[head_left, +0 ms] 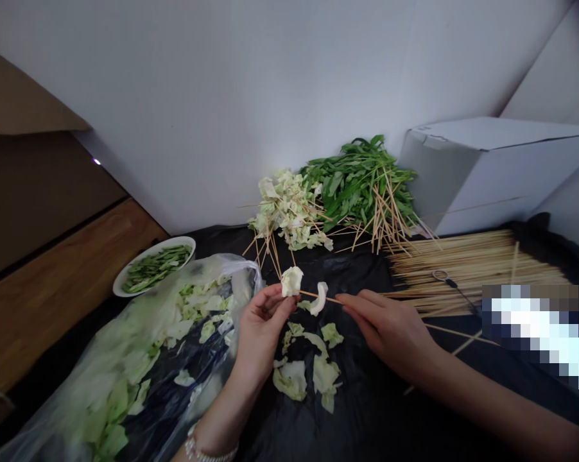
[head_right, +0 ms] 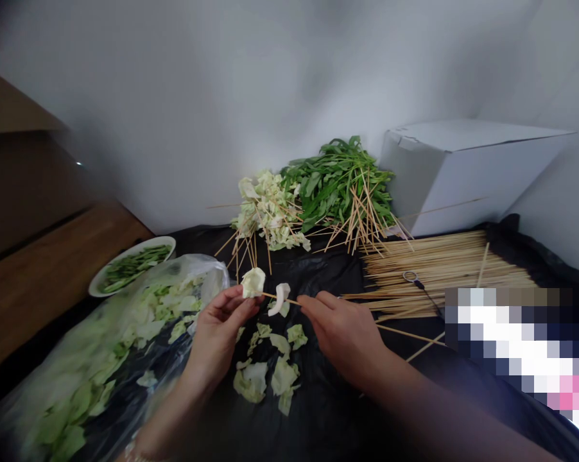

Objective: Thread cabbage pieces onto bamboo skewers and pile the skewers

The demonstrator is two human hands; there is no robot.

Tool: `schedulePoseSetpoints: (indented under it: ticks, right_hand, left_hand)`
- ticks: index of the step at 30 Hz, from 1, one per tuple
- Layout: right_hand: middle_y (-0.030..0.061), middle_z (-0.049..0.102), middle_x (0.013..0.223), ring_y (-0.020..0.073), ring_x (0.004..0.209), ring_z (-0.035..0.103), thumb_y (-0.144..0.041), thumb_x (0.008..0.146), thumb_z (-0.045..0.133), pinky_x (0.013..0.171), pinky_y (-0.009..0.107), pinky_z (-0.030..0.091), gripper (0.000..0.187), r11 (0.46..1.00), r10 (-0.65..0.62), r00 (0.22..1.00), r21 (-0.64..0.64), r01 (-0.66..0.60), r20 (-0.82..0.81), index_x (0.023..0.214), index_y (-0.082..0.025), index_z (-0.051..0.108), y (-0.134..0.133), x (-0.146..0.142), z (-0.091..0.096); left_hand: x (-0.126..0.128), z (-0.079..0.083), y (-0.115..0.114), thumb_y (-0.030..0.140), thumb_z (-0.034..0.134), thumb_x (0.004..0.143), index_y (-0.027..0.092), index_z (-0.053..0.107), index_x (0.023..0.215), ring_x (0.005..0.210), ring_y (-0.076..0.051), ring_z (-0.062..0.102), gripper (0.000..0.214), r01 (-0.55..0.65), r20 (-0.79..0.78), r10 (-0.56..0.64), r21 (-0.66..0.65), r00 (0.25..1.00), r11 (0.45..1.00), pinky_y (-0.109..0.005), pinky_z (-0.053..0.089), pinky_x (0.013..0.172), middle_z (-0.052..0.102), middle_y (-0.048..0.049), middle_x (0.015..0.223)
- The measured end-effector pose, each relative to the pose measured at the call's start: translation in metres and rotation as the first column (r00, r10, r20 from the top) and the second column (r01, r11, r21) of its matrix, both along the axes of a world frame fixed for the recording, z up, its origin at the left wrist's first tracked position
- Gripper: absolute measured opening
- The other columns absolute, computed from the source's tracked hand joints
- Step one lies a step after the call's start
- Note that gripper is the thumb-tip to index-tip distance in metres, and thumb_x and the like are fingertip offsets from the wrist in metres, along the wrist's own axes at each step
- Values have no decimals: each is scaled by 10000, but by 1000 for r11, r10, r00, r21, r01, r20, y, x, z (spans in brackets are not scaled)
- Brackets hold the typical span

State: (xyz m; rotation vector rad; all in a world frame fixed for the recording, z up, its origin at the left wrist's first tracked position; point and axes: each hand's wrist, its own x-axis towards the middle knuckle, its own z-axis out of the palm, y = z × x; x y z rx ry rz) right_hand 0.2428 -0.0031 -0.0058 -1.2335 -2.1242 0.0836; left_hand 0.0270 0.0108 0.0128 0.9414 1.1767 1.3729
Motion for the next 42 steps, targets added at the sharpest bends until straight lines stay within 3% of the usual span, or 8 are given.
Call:
schedulePoseSetpoints:
  ticks: [11, 17, 21, 28, 34, 38, 40, 42]
  right_hand:
    - [45, 673, 782, 137, 688, 623, -295, 1008, 365, 605, 232, 449, 369, 999, -30, 999, -25, 31, 42, 1130, -223, 705, 0, 0, 0]
    - [44, 671, 765, 136, 661, 607, -279, 995, 357, 551, 226, 410, 378, 999, -46, 997, -3, 46, 54, 1116, -225, 711, 1, 0, 0]
    - [43, 671, 762, 131, 658, 605, -273, 994, 362, 542, 219, 397, 370, 999, -39, 997, -16, 41, 65, 1108, -232, 712, 0, -1, 1]
    - [31, 670, 796, 142, 687, 638, -258, 997, 396, 596, 245, 430, 325, 1000, -12, 999, -13, 13, 41, 1130, -214, 689, -2, -3, -5]
    - [26, 668, 796, 154, 690, 647, -251, 992, 405, 590, 255, 433, 311, 1000, -1, 999, -20, 2, 50, 1126, -213, 683, -2, -4, -7]
    - [35, 671, 794, 148, 712, 649, -264, 998, 405, 600, 239, 439, 310, 999, -37, 999, 1, 37, 33, 1106, -204, 690, 1, -1, -3]
    - [42, 674, 806, 145, 736, 650, -264, 1001, 405, 641, 237, 455, 310, 999, -45, 999, 18, 45, 1, 1090, -196, 694, 3, 1, 0]
    - [44, 674, 811, 146, 741, 648, -265, 1001, 405, 664, 243, 465, 310, 998, -47, 999, 35, 47, -23, 1078, -189, 697, 4, 3, 1]
  left_hand:
    - [2, -4, -1, 253, 822, 671, 179, 638, 911, 840, -165, 730, 312, 14, -79, -3, 137, 997, 990, -282, 558, 847, 766, -30, 879]
    - [4, -7, -3, 228, 761, 741, 183, 664, 939, 858, -165, 722, 226, 28, -235, 30, 237, 972, 971, -275, 563, 832, 761, -44, 922]
    - [0, -11, -4, 208, 710, 795, 193, 667, 955, 831, -157, 713, 167, 46, -413, 99, 329, 905, 943, -257, 563, 779, 750, -34, 916]
    - [0, -17, -10, 181, 647, 853, 219, 671, 1015, 785, -129, 688, 168, 179, -671, 178, 427, 720, 886, -229, 541, 750, 739, -1, 911]
    - [4, -14, -12, 163, 600, 880, 218, 658, 1023, 740, -112, 676, 163, 275, -689, 88, 398, 719, 875, -211, 536, 701, 725, -2, 891]
    - [0, -13, -7, 179, 621, 862, 219, 593, 1099, 789, -136, 685, 241, 260, -643, 28, 349, 766, 900, -253, 548, 714, 711, -28, 980]
    - [-3, -13, -4, 164, 633, 839, 210, 599, 1031, 748, -142, 660, 201, 277, -704, 39, 330, 709, 903, -267, 531, 689, 686, -15, 881]
    - [-7, -11, -1, 132, 630, 815, 204, 632, 883, 710, -148, 621, 99, 375, -822, 11, 271, 569, 887, -280, 500, 679, 629, 3, 752]
